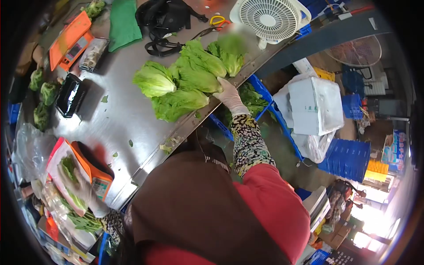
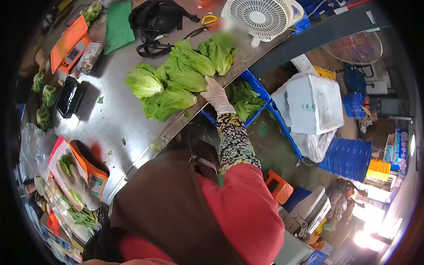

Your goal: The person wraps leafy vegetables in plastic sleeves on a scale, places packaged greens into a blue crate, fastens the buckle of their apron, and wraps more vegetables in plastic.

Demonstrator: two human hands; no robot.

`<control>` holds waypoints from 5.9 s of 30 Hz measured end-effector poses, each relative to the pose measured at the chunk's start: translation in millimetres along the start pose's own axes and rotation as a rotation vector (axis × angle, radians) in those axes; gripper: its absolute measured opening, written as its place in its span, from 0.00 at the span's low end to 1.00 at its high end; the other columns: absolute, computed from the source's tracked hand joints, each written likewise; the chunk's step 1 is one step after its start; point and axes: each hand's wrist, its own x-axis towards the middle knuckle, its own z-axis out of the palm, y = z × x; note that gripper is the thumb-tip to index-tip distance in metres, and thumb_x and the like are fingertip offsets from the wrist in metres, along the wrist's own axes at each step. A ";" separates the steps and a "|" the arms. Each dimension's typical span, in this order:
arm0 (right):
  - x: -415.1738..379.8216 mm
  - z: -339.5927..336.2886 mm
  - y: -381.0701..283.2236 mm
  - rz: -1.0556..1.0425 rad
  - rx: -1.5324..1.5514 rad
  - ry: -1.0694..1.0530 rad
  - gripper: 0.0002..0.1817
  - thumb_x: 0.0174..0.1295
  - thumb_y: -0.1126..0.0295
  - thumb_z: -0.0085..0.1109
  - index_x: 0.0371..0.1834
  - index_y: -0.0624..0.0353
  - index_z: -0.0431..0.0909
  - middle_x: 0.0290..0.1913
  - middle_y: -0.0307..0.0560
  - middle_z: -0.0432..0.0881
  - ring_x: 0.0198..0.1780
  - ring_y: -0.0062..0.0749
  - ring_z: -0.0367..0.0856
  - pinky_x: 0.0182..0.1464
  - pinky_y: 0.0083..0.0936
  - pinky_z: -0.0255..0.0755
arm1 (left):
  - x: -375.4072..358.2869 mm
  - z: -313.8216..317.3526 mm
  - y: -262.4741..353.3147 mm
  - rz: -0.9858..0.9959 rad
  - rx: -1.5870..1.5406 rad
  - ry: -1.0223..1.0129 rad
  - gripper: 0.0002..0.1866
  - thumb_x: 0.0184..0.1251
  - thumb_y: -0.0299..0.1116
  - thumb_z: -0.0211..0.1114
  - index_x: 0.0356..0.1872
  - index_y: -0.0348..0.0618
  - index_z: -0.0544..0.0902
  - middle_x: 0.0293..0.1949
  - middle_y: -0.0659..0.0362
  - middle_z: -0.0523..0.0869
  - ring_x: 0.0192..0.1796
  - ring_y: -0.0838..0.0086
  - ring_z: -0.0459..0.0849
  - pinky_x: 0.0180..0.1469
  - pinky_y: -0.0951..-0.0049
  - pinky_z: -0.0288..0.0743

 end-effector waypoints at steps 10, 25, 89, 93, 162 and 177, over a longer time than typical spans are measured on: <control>-27.9 25.7 -57.3 -0.041 -0.231 -0.246 0.42 0.48 0.62 0.67 0.69 0.54 0.61 0.49 0.59 0.77 0.47 0.53 0.78 0.49 0.40 0.74 | -47.0 55.9 73.9 -0.208 -0.443 -0.155 0.24 0.69 0.25 0.56 0.66 0.37 0.68 0.69 0.50 0.64 0.66 0.63 0.70 0.65 0.65 0.65; -31.6 -30.3 -127.4 -0.279 0.174 -0.155 0.21 0.51 0.68 0.70 0.49 0.63 0.81 0.31 0.47 0.80 0.32 0.32 0.80 0.39 0.25 0.73 | -81.7 78.0 125.4 -0.191 -0.644 -0.349 0.23 0.62 0.23 0.58 0.61 0.39 0.75 0.60 0.47 0.76 0.61 0.58 0.76 0.64 0.65 0.66; -84.3 133.0 -406.1 -0.077 0.981 -1.015 0.16 0.68 0.72 0.54 0.56 0.66 0.77 0.52 0.49 0.82 0.41 0.22 0.80 0.43 0.19 0.77 | -4.8 -91.3 -64.7 -0.725 -1.425 0.066 0.34 0.56 0.21 0.65 0.67 0.34 0.65 0.57 0.53 0.78 0.59 0.70 0.76 0.63 0.72 0.68; -96.2 149.3 -416.4 -0.143 0.883 -1.052 0.16 0.68 0.72 0.52 0.55 0.67 0.76 0.51 0.51 0.82 0.41 0.24 0.81 0.46 0.21 0.76 | -0.4 -136.7 -139.4 -0.640 -1.228 -0.036 0.43 0.55 0.23 0.67 0.72 0.38 0.56 0.66 0.52 0.68 0.63 0.70 0.72 0.66 0.74 0.66; -102.8 422.2 -695.3 -1.333 -0.446 -1.279 0.24 0.57 0.48 0.61 0.44 0.59 0.84 0.45 0.57 0.84 0.50 0.43 0.82 0.56 0.30 0.72 | -164.4 -52.5 -117.2 -0.123 0.185 0.074 0.14 0.43 0.30 0.61 0.36 0.45 0.79 0.42 0.59 0.80 0.48 0.63 0.77 0.58 0.54 0.66; -36.4 367.5 -618.1 -0.708 -0.248 -1.703 0.39 0.65 0.34 0.40 0.56 0.60 0.78 0.54 0.51 0.81 0.56 0.36 0.78 0.60 0.32 0.66 | -109.5 -28.9 -185.8 -0.134 -0.105 0.379 0.09 0.51 0.26 0.69 0.34 0.43 0.78 0.35 0.55 0.82 0.39 0.57 0.81 0.42 0.59 0.73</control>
